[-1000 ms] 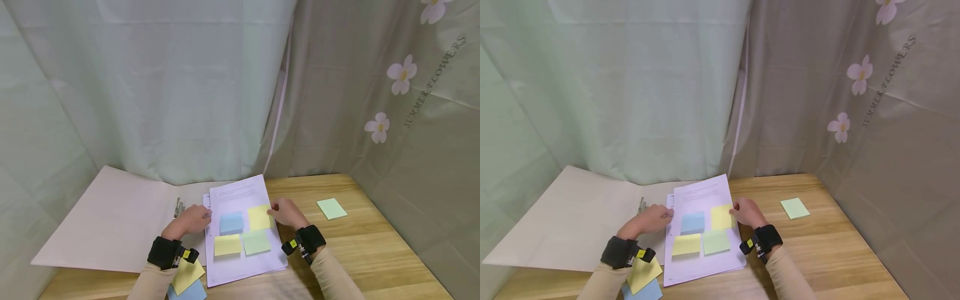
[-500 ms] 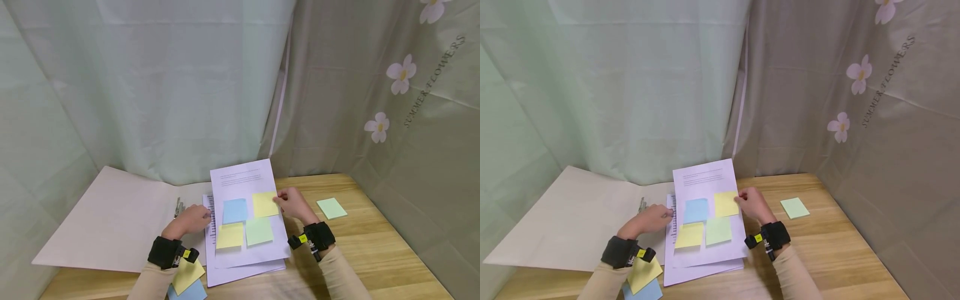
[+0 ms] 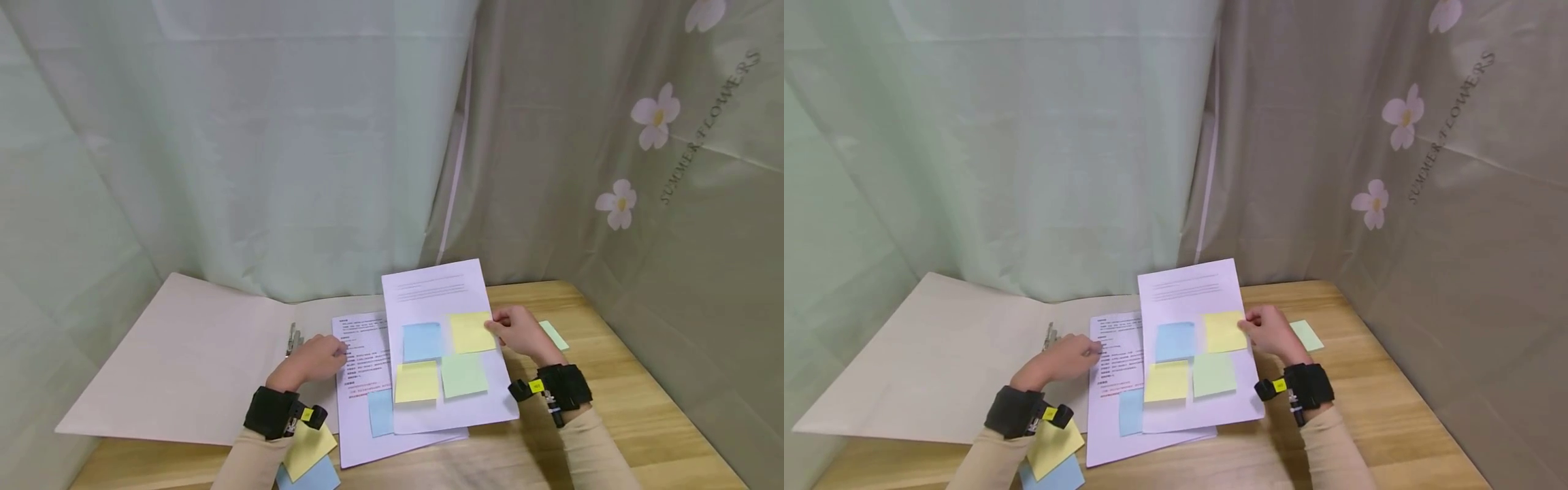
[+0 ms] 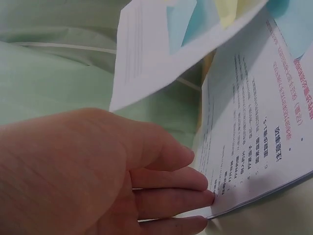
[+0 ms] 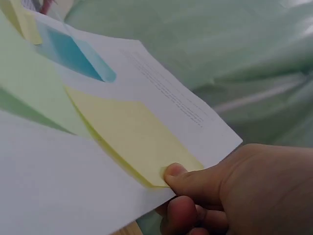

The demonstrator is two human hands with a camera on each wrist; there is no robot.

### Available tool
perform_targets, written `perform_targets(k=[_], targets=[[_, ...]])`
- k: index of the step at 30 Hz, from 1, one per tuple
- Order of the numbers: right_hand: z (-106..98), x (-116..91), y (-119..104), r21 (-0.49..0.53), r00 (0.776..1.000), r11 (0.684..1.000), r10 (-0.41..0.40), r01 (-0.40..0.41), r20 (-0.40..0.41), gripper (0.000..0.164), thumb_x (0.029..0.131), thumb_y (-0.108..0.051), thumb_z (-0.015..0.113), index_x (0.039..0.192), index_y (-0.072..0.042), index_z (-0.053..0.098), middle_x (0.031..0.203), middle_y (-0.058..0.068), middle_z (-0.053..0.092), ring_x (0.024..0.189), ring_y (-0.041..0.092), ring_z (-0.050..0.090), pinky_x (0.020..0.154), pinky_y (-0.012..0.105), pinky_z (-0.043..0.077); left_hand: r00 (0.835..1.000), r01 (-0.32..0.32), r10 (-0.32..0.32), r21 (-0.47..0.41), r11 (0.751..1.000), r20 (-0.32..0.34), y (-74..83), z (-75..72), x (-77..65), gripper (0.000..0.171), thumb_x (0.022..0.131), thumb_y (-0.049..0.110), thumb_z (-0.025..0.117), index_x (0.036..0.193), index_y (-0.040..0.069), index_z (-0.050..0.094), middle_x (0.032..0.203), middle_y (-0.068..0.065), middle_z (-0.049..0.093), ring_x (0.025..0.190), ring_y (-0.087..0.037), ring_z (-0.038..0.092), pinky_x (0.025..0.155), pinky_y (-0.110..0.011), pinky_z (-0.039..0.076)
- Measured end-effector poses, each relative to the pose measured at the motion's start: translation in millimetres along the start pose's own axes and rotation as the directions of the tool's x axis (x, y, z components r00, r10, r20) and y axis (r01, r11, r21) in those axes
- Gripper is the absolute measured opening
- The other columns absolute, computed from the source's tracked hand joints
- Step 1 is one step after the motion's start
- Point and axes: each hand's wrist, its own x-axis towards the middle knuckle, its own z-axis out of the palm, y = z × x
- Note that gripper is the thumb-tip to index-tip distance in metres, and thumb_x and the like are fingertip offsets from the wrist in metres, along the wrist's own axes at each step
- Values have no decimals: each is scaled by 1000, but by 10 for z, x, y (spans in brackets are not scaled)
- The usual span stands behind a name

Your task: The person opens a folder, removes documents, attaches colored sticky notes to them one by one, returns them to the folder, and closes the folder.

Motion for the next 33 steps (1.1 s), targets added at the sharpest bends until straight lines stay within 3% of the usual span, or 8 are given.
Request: perform_targets(k=[6,12,18,33], targets=[[-312,-111,219,-41,999,998,36,-36,-1,25,115,-17,63,117,6,73,85,4,64,75,21,58,61,30,43,1000,-8,8,11,1000,0,-26,4,11,21,109,9,60,96,4,75,76,-1,50,65,-16,44,62,-25,32],[-413,-136,336,-82,998,995,59,-60,-17,27,115,-17,64,122,8,73,94,10,69,79,22,59,67,32,50,1000,-2,2,12,1000,7,-19,-26,-6,20,108,8,60,102,2,78,79,-3,56,66,-16,45,62,-25,32],[-380,-119,363,-109,998,992,66,-66,-12,24,112,-14,68,117,8,74,96,14,71,81,23,61,69,32,52,1000,6,-7,12,1000,16,-4,-41,-27,22,109,9,59,110,-1,79,82,-4,59,67,-17,46,62,-25,32],[-174,-6,673,-171,987,974,158,-150,34,20,108,-10,71,91,1,72,67,1,53,64,17,54,63,33,46,1000,22,-22,13,1000,19,-31,-22,-23,28,109,9,61,125,-4,80,91,-6,66,69,-18,50,63,-26,34]])
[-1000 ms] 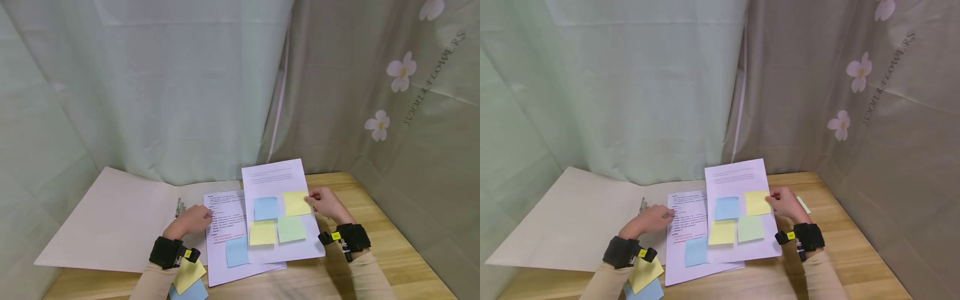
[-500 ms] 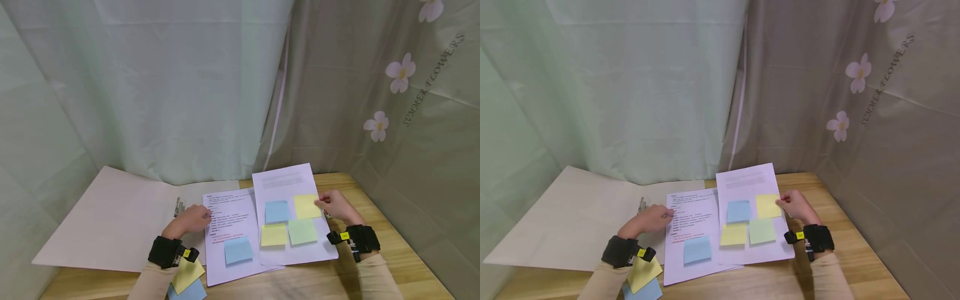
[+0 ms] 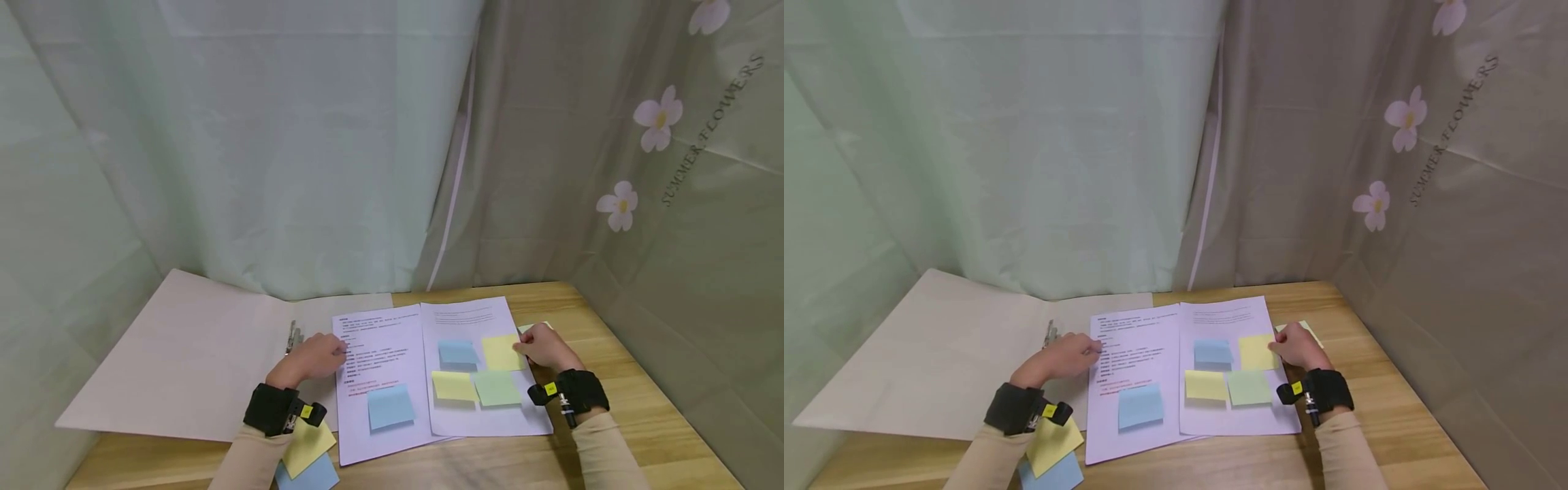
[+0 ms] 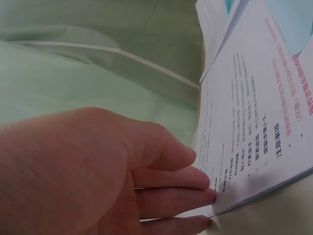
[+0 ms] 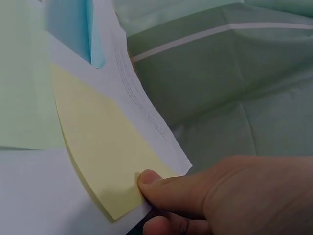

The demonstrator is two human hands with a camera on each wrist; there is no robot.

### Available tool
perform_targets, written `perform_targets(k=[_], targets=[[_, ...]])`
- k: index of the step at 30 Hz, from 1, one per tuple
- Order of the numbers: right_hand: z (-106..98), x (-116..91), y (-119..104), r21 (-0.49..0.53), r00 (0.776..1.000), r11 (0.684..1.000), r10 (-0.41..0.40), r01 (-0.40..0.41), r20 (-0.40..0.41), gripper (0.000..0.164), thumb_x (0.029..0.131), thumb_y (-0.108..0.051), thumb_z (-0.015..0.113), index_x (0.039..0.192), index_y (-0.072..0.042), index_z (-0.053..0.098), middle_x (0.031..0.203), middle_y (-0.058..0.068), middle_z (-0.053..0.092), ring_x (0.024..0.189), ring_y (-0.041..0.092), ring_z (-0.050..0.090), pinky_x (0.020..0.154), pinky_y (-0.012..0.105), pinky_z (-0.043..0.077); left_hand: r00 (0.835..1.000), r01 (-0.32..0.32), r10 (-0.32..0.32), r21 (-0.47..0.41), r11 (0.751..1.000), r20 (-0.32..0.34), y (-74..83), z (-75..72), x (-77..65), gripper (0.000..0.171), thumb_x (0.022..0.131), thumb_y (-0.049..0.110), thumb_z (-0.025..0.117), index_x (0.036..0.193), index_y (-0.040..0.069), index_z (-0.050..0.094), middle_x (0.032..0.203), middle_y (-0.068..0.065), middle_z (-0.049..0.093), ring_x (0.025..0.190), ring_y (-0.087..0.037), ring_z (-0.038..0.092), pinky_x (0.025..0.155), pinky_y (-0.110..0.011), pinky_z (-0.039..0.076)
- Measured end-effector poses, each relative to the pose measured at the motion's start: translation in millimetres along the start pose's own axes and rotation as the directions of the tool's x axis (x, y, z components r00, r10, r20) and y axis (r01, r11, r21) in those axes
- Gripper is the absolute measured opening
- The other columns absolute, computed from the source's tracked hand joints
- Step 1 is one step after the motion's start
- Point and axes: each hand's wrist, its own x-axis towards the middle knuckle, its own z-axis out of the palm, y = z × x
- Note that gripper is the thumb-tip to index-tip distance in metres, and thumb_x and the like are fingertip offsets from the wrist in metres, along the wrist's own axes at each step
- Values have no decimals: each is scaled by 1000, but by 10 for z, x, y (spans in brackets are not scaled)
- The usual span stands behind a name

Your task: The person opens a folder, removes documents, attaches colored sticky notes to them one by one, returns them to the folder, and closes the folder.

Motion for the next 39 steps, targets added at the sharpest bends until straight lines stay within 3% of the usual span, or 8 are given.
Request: perform_targets(k=[5,8,13,19,23,27,33,39], targets=[[-17,2,21,-6,1000,1000,28,-28,8,23,109,-17,71,95,1,74,70,2,56,66,18,55,64,32,45,1000,5,-5,-13,1000,2,1,7,3,27,109,9,60,123,-4,80,90,-7,65,68,-18,48,63,-26,33],[-113,-36,5,1,999,999,40,-40,1,31,112,-25,68,108,5,75,77,6,65,71,20,58,67,33,45,1000,7,-7,-15,1000,2,6,8,1,27,109,9,61,123,-4,80,91,-7,65,68,-18,48,63,-26,34],[-357,-184,-40,-19,994,1000,-9,7,-110,44,113,-29,65,131,10,71,100,20,77,83,25,67,71,34,50,1000,11,-11,-11,1000,3,13,8,4,28,109,9,61,125,-4,79,93,-7,66,71,-19,51,65,-28,35],[-515,-282,-56,-14,987,999,-33,31,-157,46,114,-32,65,136,8,71,116,28,76,92,31,73,74,35,54,1000,11,-11,4,1000,6,11,6,5,25,109,10,61,120,-2,80,91,-7,64,71,-19,52,65,-28,35],[-551,-304,-22,-45,969,998,-59,50,-239,48,112,-32,67,140,8,69,130,35,71,110,44,70,84,48,57,1000,9,-9,1,1000,5,4,11,2,25,109,10,61,119,-2,80,89,-6,64,70,-19,51,65,-27,35],[-574,-325,54,-95,946,995,-42,11,-322,59,109,-35,71,153,4,61,147,40,57,131,56,52,101,68,49,1000,9,-9,-5,1000,5,1,8,5,25,109,10,60,119,-2,80,89,-6,63,69,-19,50,64,-27,35],[-573,-288,148,-121,961,992,-12,-23,-277,80,106,-44,74,166,1,46,159,47,39,142,68,36,109,80,41,1000,19,-19,4,1000,5,-4,5,25,28,109,11,60,124,-3,80,92,-7,64,70,-19,50,66,-29,36],[-461,-145,213,-201,982,978,15,-53,-188,89,102,-47,79,164,6,44,164,46,43,149,69,35,119,82,35,1000,27,-27,0,1000,9,-9,9,32,28,109,11,61,124,-2,80,94,-8,65,72,-20,51,67,-30,37]])
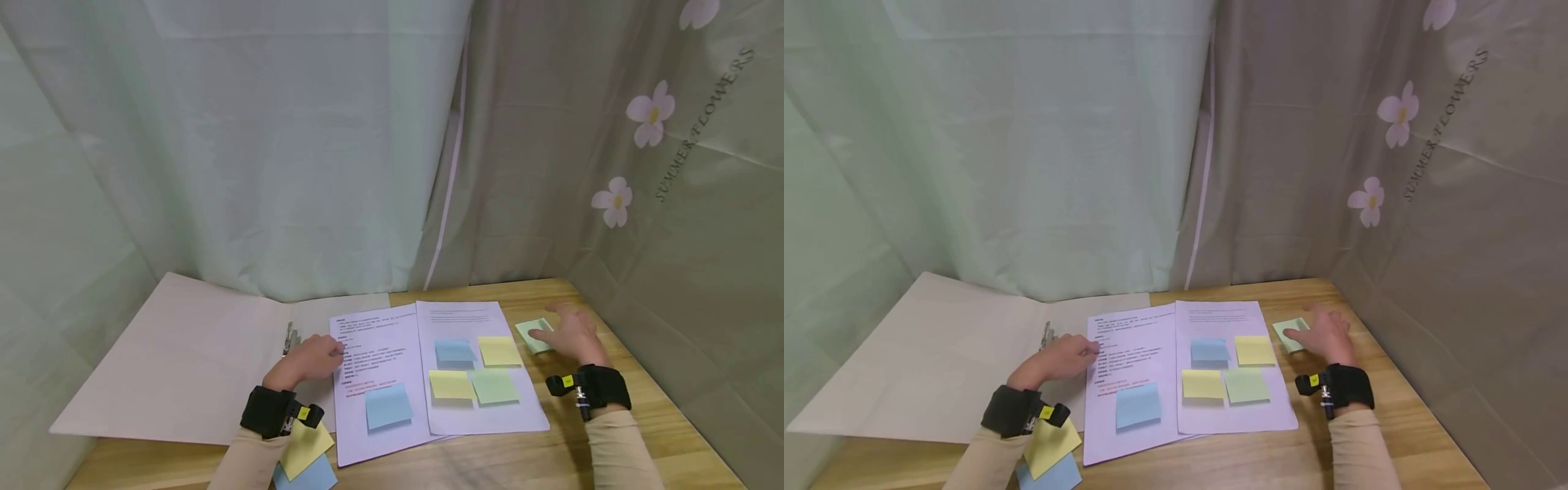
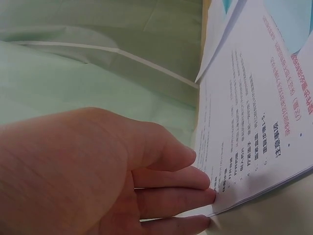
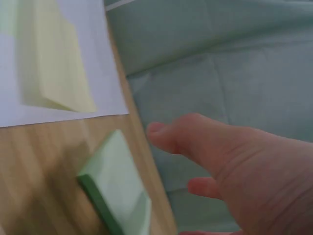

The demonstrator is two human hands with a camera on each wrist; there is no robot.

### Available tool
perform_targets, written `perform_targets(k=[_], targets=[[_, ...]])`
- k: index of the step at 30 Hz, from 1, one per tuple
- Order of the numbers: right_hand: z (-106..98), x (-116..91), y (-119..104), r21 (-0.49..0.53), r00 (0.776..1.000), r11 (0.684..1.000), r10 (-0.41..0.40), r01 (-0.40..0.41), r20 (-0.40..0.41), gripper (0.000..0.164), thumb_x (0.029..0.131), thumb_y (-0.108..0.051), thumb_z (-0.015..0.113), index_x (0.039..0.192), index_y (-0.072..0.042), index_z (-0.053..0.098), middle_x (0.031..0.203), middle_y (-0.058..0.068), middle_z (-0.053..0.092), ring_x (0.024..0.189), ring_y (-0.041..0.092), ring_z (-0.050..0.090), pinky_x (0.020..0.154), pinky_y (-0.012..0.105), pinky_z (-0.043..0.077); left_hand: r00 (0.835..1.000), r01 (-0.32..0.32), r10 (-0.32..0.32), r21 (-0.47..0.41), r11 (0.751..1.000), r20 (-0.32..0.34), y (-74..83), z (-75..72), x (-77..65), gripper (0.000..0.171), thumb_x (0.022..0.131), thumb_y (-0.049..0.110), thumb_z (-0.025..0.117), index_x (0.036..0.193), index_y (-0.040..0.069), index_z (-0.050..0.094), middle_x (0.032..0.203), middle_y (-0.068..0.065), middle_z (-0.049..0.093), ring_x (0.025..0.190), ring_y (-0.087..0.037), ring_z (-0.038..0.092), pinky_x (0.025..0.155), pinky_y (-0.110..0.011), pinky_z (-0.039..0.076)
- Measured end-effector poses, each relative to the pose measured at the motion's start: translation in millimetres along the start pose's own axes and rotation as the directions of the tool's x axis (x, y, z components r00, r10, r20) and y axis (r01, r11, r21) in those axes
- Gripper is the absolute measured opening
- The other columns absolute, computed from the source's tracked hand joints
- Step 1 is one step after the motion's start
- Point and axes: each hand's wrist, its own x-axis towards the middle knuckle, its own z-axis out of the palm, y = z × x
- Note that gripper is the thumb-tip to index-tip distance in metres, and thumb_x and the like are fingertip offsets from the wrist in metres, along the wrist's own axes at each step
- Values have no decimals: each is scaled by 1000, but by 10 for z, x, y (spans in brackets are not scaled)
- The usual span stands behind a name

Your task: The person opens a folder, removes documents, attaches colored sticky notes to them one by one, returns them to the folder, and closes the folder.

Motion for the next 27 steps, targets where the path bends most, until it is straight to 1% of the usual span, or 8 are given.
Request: perform_targets(k=[2,4,6,8,13,21,25,27], targets=[[82,30,-6,-31,1000,999,8,-7,24,88,98,-45,83,160,7,49,158,47,46,142,68,41,114,80,40,1000,-6,6,-5,1000,-1,-8,3,-2,26,109,11,61,121,-1,80,92,-7,64,71,-19,50,66,-29,36],[153,45,-18,-36,999,999,28,-26,39,83,95,-41,86,155,7,54,151,47,48,133,65,45,107,75,45,1000,-13,13,-7,1000,-4,-10,4,-5,25,109,11,60,119,-1,80,91,-7,64,70,-19,49,65,-28,35],[200,44,-36,-32,998,998,47,-46,47,78,92,-36,88,151,6,57,144,46,49,125,60,46,101,68,48,1000,-17,17,-8,1000,-4,-8,3,-12,24,109,10,60,118,-1,80,90,-6,64,69,-18,49,64,-28,35],[227,38,-48,-21,997,998,67,-66,48,75,91,-34,89,147,5,59,139,44,48,120,56,45,96,64,48,1000,-18,18,-8,1000,-5,2,0,-22,26,109,10,61,121,-2,80,91,-7,64,70,-19,50,64,-28,35],[251,50,-37,-10,996,997,79,-79,42,74,91,-34,89,147,4,59,138,44,48,120,56,43,96,63,47,1000,-17,17,-2,1000,-5,18,-7,-37,28,110,10,61,126,-4,79,93,-7,65,71,-19,52,65,-28,36],[242,60,-63,-15,998,998,65,-65,27,76,90,-34,86,149,5,60,143,43,51,124,56,44,99,65,47,1000,-20,20,5,1000,0,17,-2,-33,23,109,9,60,116,-1,79,90,-7,63,70,-18,50,64,-28,35],[173,18,-126,-1,999,999,39,-39,-7,75,92,-34,86,150,5,60,147,44,53,128,57,44,100,66,47,1000,-20,20,15,1000,0,11,0,-30,23,109,10,60,116,0,79,89,-6,63,70,-18,49,64,-27,34],[118,-11,-166,5,999,1000,14,-14,-41,74,92,-34,85,150,6,61,147,44,56,126,56,46,98,64,48,1000,-20,20,15,1000,-1,11,0,-28,23,109,10,60,116,0,79,89,-6,62,69,-18,49,64,-27,34]])
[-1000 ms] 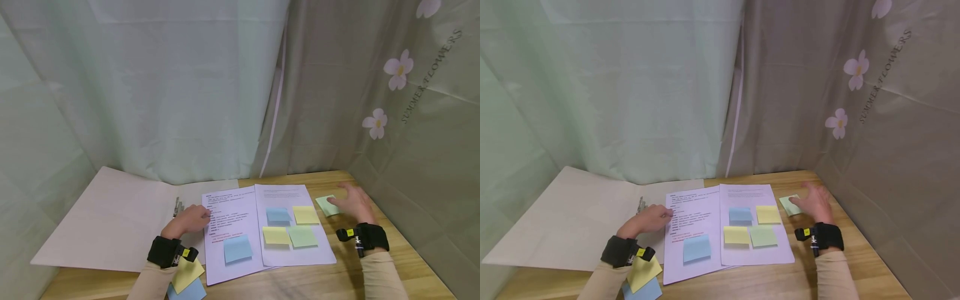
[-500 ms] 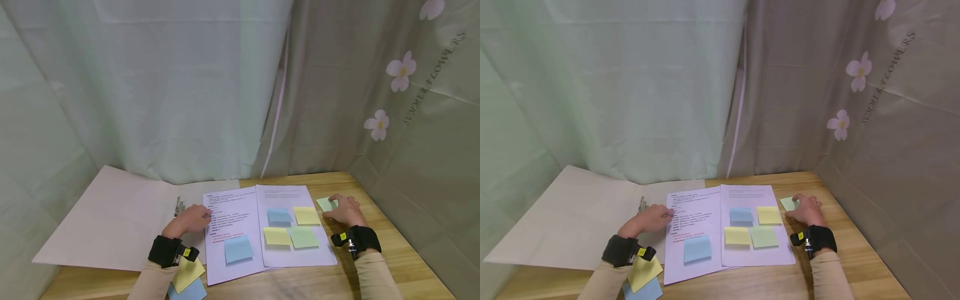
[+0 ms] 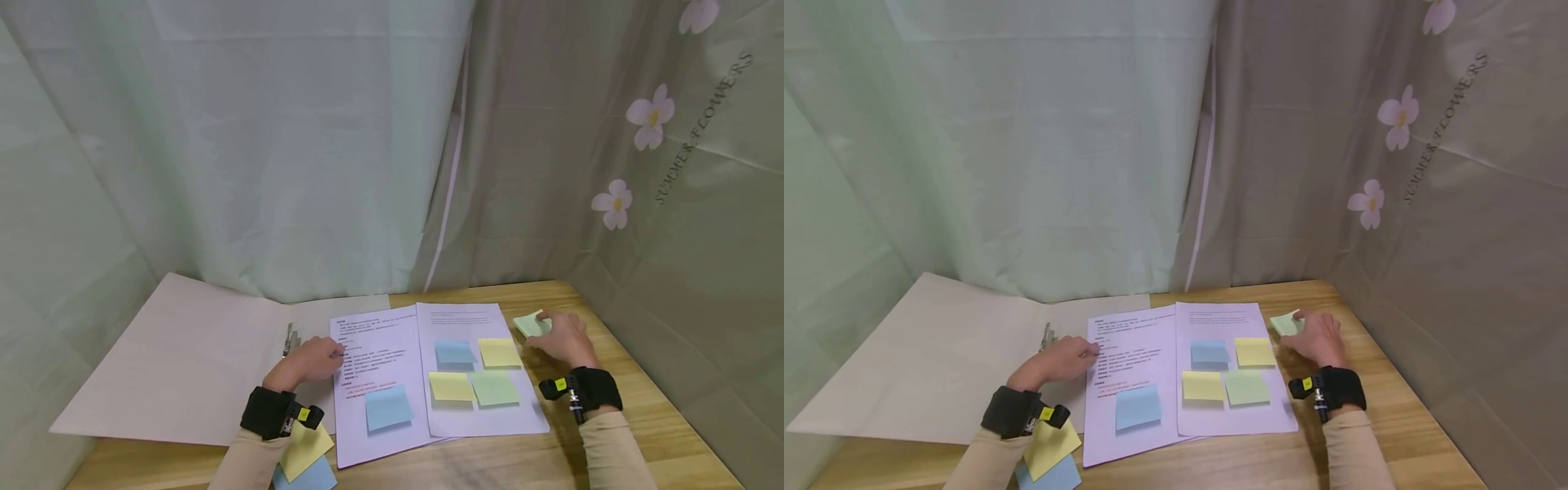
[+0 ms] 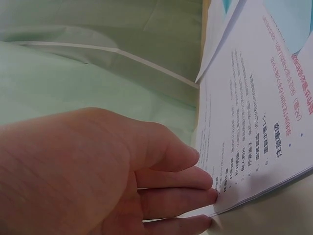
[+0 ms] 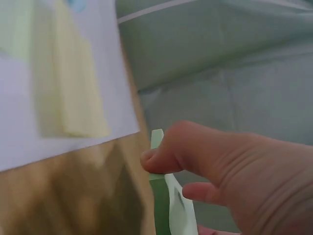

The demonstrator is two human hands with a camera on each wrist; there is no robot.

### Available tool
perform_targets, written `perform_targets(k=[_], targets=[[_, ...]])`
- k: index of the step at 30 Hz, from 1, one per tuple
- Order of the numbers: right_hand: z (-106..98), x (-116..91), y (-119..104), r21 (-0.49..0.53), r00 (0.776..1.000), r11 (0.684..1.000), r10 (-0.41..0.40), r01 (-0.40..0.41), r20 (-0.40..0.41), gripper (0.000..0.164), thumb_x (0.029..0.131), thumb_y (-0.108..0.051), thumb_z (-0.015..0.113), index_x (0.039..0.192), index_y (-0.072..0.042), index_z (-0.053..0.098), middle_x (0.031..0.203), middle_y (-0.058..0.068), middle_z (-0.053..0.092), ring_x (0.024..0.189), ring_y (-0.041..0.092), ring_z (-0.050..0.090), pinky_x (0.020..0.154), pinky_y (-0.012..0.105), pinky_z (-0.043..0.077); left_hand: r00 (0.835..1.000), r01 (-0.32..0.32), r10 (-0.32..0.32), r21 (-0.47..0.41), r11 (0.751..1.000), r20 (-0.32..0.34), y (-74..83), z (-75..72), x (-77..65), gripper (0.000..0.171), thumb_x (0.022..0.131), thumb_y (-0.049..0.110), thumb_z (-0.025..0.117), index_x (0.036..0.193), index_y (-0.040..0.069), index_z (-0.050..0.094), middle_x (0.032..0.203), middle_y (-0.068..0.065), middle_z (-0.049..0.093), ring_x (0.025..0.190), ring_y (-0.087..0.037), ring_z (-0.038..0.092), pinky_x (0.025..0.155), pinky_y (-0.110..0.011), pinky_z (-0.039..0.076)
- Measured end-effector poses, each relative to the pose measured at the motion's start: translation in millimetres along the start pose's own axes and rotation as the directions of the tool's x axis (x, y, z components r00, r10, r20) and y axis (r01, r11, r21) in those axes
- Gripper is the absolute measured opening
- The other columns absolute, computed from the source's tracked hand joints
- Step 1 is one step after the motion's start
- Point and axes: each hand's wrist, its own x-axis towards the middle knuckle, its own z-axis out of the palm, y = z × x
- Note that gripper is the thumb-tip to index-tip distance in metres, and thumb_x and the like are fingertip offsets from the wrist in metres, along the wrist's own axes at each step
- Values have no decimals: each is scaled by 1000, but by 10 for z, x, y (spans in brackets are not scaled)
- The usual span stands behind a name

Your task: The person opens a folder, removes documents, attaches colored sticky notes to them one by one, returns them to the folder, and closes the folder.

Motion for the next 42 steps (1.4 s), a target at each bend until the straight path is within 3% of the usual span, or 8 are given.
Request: perform_targets(k=[6,13,20,24,27,30,33,42], targets=[[-162,-81,-166,32,987,997,-66,72,-148,74,91,-32,87,149,6,62,145,45,56,125,55,44,91,59,46,1000,1,-1,-4,1000,0,-17,0,6,23,109,10,60,118,-1,79,89,-6,62,70,-18,50,64,-28,34],[-217,-151,-341,66,972,989,-116,131,-202,74,90,-28,88,152,2,62,148,47,49,131,59,41,92,64,47,1000,-10,10,-3,1000,-4,-43,-9,15,21,110,11,59,108,2,78,85,-5,62,67,-17,48,63,-27,34],[-245,-289,-654,111,926,967,-181,229,-332,71,90,-20,88,151,1,62,152,40,46,138,55,39,93,61,46,999,-9,9,-2,1000,-40,-29,-34,17,24,112,13,60,116,0,80,77,-7,55,63,-16,45,60,-25,34],[-230,-373,-840,106,889,951,-226,290,-399,71,87,-18,91,150,0,65,148,36,50,134,50,41,87,50,43,998,-10,7,-52,999,-67,6,-55,28,36,112,17,62,136,-5,77,115,-21,81,65,-17,47,58,-26,33],[-185,-417,-963,83,856,935,-278,345,-437,69,84,-15,93,146,0,67,142,34,52,132,49,43,89,51,43,993,-62,50,-117,991,-103,53,-89,31,40,110,20,66,140,-4,75,143,-24,77,81,-20,66,63,-27,44],[-100,-447,-1077,39,804,908,-349,418,-482,67,81,-11,95,142,1,69,135,32,55,128,50,46,90,53,43,980,-129,99,-172,977,-171,98,-117,32,37,109,23,70,135,-2,79,134,-20,82,108,-25,78,81,-33,62],[21,-473,-1187,-17,740,869,-431,494,-516,66,78,-9,97,137,2,71,128,31,58,120,48,49,87,50,44,961,-184,125,-236,954,-246,138,-134,22,33,109,23,71,131,-1,82,120,-14,86,109,-26,82,93,-38,65],[332,-593,-1511,-127,630,782,-576,610,-521,65,71,-12,102,129,-4,74,123,22,62,113,37,54,77,38,47,930,-247,123,-344,906,-345,340,-133,-48,24,108,24,75,121,6,85,107,-10,87,98,-27,83,83,-29,58]])
